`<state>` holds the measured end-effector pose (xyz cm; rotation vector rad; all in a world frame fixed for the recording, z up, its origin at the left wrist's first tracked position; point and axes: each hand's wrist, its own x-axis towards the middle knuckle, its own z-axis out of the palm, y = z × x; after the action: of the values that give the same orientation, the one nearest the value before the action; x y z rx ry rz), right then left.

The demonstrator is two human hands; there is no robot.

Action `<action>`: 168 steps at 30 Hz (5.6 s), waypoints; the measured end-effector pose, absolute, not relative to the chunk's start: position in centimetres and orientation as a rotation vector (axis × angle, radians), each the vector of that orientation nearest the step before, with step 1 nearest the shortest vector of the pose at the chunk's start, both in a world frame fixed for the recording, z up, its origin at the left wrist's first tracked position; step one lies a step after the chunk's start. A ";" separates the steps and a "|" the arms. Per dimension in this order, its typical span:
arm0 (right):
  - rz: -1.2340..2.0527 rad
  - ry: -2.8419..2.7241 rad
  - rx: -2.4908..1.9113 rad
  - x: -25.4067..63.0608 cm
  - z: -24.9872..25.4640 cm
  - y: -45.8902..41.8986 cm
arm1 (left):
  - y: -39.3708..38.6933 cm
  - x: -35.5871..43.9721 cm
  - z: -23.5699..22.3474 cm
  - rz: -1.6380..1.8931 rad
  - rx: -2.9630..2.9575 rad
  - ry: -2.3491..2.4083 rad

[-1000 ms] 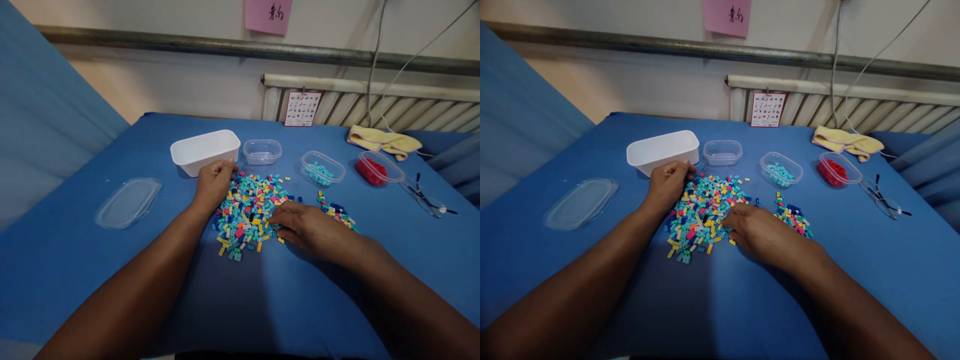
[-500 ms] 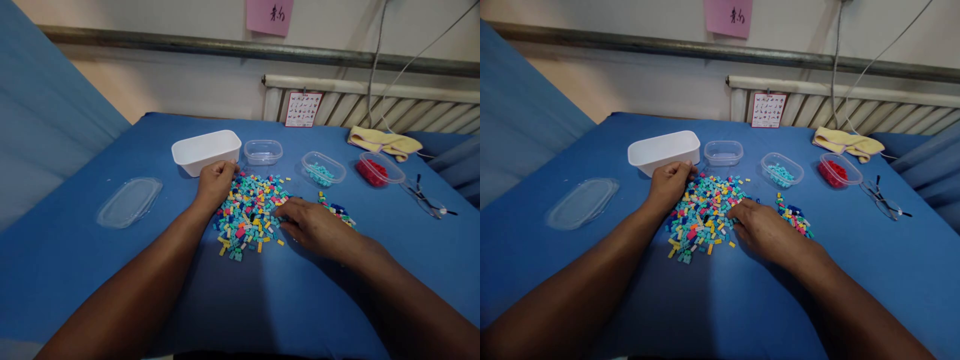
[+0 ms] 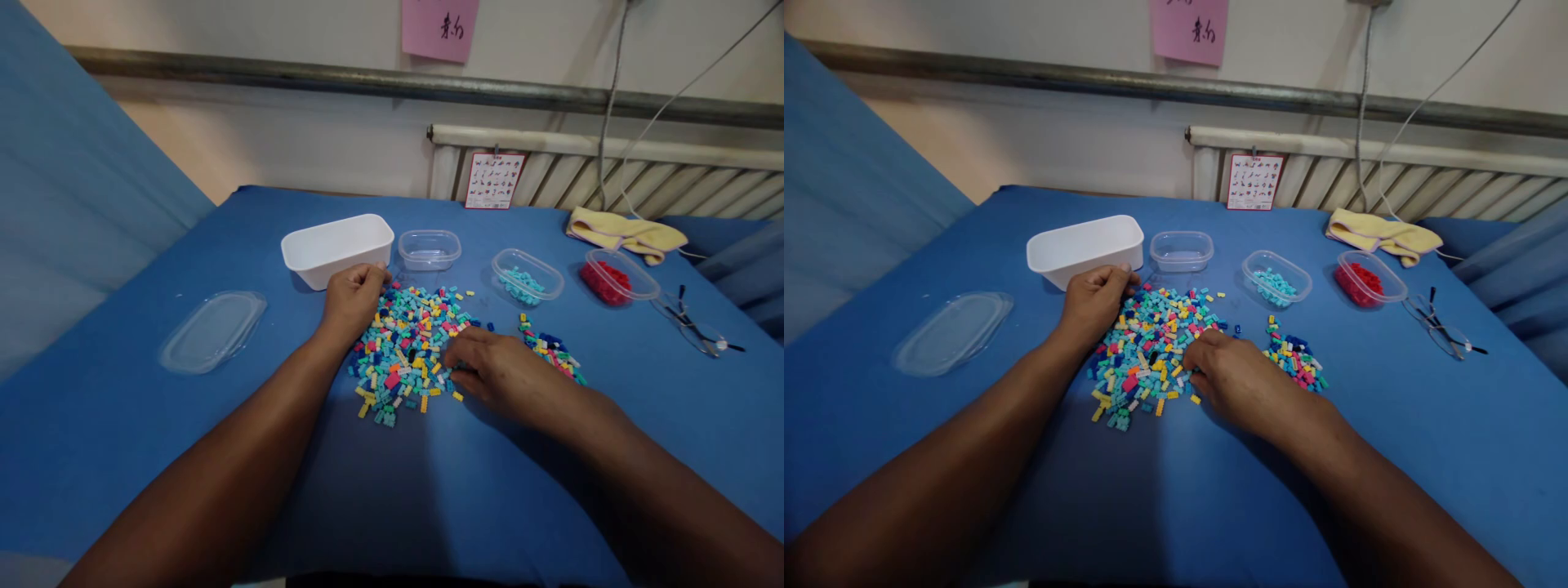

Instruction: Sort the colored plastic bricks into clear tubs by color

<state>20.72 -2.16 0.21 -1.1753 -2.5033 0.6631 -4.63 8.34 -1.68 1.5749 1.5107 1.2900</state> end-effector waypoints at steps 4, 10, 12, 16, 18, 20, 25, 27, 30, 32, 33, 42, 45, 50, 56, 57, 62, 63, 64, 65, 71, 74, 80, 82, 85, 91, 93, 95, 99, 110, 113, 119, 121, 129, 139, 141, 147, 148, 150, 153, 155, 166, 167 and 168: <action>0.623 -2.526 -1.190 20.8 0.3 -2.2 | 8.4 -4.6 -1.7 1.287 1.595 1.509; 0.559 -2.556 -1.199 21.0 0.2 -2.3 | 8.5 -4.7 -1.7 1.282 1.610 1.510; 0.560 -2.544 -1.185 21.0 0.2 -2.3 | 8.5 -4.7 -1.8 1.288 1.596 1.513; 0.559 -2.533 -1.107 21.4 0.1 -2.2 | 8.4 -4.6 -1.8 1.304 1.569 1.505; 0.561 -2.489 -1.075 21.7 -0.2 -2.1 | 8.4 -4.6 -1.8 1.312 1.547 1.502; 0.571 -2.440 -1.063 22.0 -0.4 -1.9 | 8.5 -4.6 -1.8 1.315 1.541 1.503; 0.690 -2.300 -1.124 22.4 -0.5 -1.7 | 8.6 -4.7 -1.9 1.320 1.548 1.497; 0.807 -2.200 -1.177 22.5 -0.5 -1.6 | 8.6 -4.8 -2.0 1.321 1.543 1.492; 1.060 -1.949 -1.210 22.8 -0.9 -1.3 | 8.6 -4.8 -2.0 1.318 1.548 1.499; 1.215 -1.750 -1.187 22.8 -1.0 -1.0 | 8.6 -4.8 -2.0 1.313 1.549 1.499; 1.273 -1.667 -1.171 22.8 -1.0 -0.8 | 8.6 -4.8 -2.0 1.313 1.546 1.498; 0.682 -1.342 -1.255 26.5 0.5 1.2 | 8.6 -5.0 -1.8 1.292 1.564 1.525; 0.353 -1.337 -1.336 29.4 -0.2 2.6 | 8.7 -5.0 -1.7 1.290 1.580 1.523; 0.086 -1.540 -1.494 32.0 -1.7 4.3 | 8.5 -4.9 -1.4 1.277 1.568 1.537; -0.046 -1.714 -1.369 30.3 0.1 2.1 | 8.5 -4.7 -1.4 1.285 1.541 1.526; 0.028 -1.808 -1.337 29.6 0.6 1.4 | 8.5 -4.7 -1.4 1.284 1.539 1.526; 0.608 -2.422 -0.961 25.7 1.2 -1.6 | 8.5 -4.7 -1.4 1.289 1.561 1.545; 0.645 -2.480 -0.907 25.1 1.0 -1.8 | 8.5 -4.7 -1.4 1.288 1.565 1.546; 0.644 -2.519 -0.872 24.6 0.8 -2.0 | 8.4 -4.7 -1.4 1.288 1.568 1.545; 0.619 -2.546 -0.854 24.3 0.6 -2.0 | 8.4 -4.7 -1.4 1.287 1.569 1.542; 0.533 -2.672 -0.954 25.2 1.0 -1.9 | 8.6 -4.7 -1.7 1.290 1.565 1.533; 0.508 -2.683 -1.013 26.1 1.5 -2.0 | 8.6 -4.7 -1.7 1.291 1.561 1.531; 0.465 -2.617 -1.062 24.8 1.5 -2.7 | 8.5 -4.6 -1.8 1.297 1.565 1.524; 0.456 -2.646 -1.114 23.9 1.4 -3.1 | 8.5 -4.7 -1.8 1.298 1.572 1.518; 0.464 -2.647 -1.144 23.1 1.2 -3.4 | 8.5 -4.7 -1.8 1.291 1.584 1.516; 0.344 -2.540 -1.137 22.5 0.7 -3.1 | 8.3 -4.6 -1.5 1.277 1.602 1.525; 0.337 -2.524 -1.108 22.3 0.5 -2.9 | 8.3 -4.6 -1.5 1.280 1.605 1.527; 0.339 -2.529 -1.063 22.0 0.2 -2.9 | 8.3 -4.6 -1.5 1.279 1.603 1.525; 0.355 -2.530 -0.987 21.4 -0.3 -3.1 | 8.4 -4.6 -1.7 1.283 1.609 1.514; 0.380 -2.619 -1.030 20.4 -0.4 -3.1 | 8.5 -4.6 -2.0 1.280 1.614 1.518; 0.374 -2.617 -1.093 20.3 -0.4 -3.1 | 8.4 -4.6 -1.8 1.279 1.600 1.521; 0.405 -2.595 -1.099 20.3 -0.5 -3.0 | 8.4 -4.6 -1.8 1.276 1.597 1.525; 0.404 -2.592 -1.091 20.3 -0.5 -3.1 | 8.5 -4.6 -1.8 1.285 1.599 1.519; 0.662 -2.264 -1.101 22.1 -0.1 -2.4 | 8.4 -4.6 -1.7 1.279 1.612 1.514; 1.069 -1.472 -1.314 24.5 1.0 -0.8 | 8.6 -4.8 -1.7 1.288 1.580 1.527; 0.785 -1.476 -1.338 25.8 1.1 -0.3 | 8.5 -4.8 -1.6 1.287 1.576 1.519; 0.045 -1.566 -1.491 30.6 -0.2 3.5 | 8.5 -4.9 -1.4 1.266 1.599 1.557; 0.030 -1.591 -1.504 31.0 -0.5 4.0 | 8.6 -4.9 -1.4 1.266 1.601 1.559; 0.009 -1.630 -1.512 31.5 -0.9 4.5 | 8.6 -4.9 -1.4 1.264 1.605 1.556; -0.076 -1.661 -1.469 31.1 -0.9 3.8 | 8.6 -4.9 -1.4 1.261 1.616 1.554; -0.107 -1.738 -1.398 30.1 -0.7 2.9 | 8.5 -4.9 -1.4 1.256 1.620 1.555; 0.151 -2.454 -0.925 25.5 -1.8 0.9 | 8.6 -4.9 -1.7 1.267 1.600 1.547; 0.150 -2.474 -0.911 25.6 -1.6 0.8 | 8.6 -4.8 -1.7 1.269 1.596 1.545; 0.148 -2.478 -0.909 25.8 -1.3 0.8 | 8.6 -4.8 -1.7 1.268 1.593 1.544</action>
<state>25.79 0.75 -1.32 -0.9092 -2.4781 0.1476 -4.82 8.58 -1.73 1.5927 1.5439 1.2682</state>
